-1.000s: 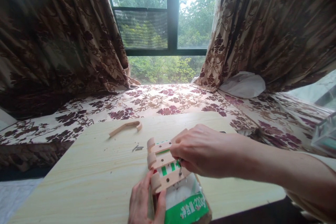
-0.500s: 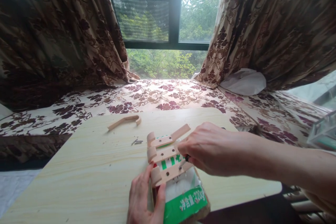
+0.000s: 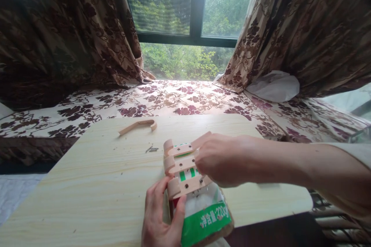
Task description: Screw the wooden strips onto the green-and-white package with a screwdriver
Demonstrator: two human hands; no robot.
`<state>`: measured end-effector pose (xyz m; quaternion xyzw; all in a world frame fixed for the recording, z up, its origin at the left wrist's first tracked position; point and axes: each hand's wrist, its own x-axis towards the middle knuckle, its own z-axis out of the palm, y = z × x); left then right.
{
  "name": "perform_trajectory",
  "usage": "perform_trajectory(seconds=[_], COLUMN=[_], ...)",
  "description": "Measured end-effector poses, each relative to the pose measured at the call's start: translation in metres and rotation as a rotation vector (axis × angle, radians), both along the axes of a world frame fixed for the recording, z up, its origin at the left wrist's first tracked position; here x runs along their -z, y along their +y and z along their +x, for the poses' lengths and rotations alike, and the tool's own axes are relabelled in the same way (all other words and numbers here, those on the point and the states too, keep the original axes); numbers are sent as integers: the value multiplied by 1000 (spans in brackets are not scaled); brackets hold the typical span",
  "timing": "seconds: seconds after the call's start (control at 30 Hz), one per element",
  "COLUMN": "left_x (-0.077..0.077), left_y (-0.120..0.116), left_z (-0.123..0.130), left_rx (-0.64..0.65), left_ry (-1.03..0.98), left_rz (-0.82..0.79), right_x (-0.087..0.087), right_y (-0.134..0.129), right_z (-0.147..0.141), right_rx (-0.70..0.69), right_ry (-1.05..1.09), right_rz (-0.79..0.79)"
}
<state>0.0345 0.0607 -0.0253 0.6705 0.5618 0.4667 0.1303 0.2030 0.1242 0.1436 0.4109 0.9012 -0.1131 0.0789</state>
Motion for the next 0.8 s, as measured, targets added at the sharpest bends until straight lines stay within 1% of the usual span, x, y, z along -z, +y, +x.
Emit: perform_trajectory(seconds=[0.03,0.07,0.13,0.17,0.2,0.27,0.37,0.43,0.53,0.6,0.7,0.8], left_x=[0,0,0,0,0,-2,-4,-4,-2,-1,0,0], left_y=[0,0,0,0,-1,-2,-4,-4,-3,-3,-3,-3], left_z=[0,0,0,0,1,2,3,3,4,4,5,4], left_rx=[6,11,17,18,16,11,5,10,10,1,-9,-10], left_ry=[-2,-1,0,0,-3,-11,-19,-24,-23,-15,-4,19], left_rz=[5,12,17,15,8,-11,-40,-49,-42,-31,-8,-16], right_x=[-1,-3,-8,-9,-11,-11,-7,-1,11,19,26,30], right_y=[-1,-2,-2,-1,0,4,9,8,6,5,5,4], right_z=[4,8,17,21,25,28,26,22,15,12,8,4], right_rx=[-79,-130,-94,-53,-15,17,-58,-82,36,102,110,122], right_ry=[-168,-246,-231,-222,-188,-28,202,288,358,369,373,450], right_rz=[-51,-75,-36,-22,6,46,45,-2,-72,-47,23,38])
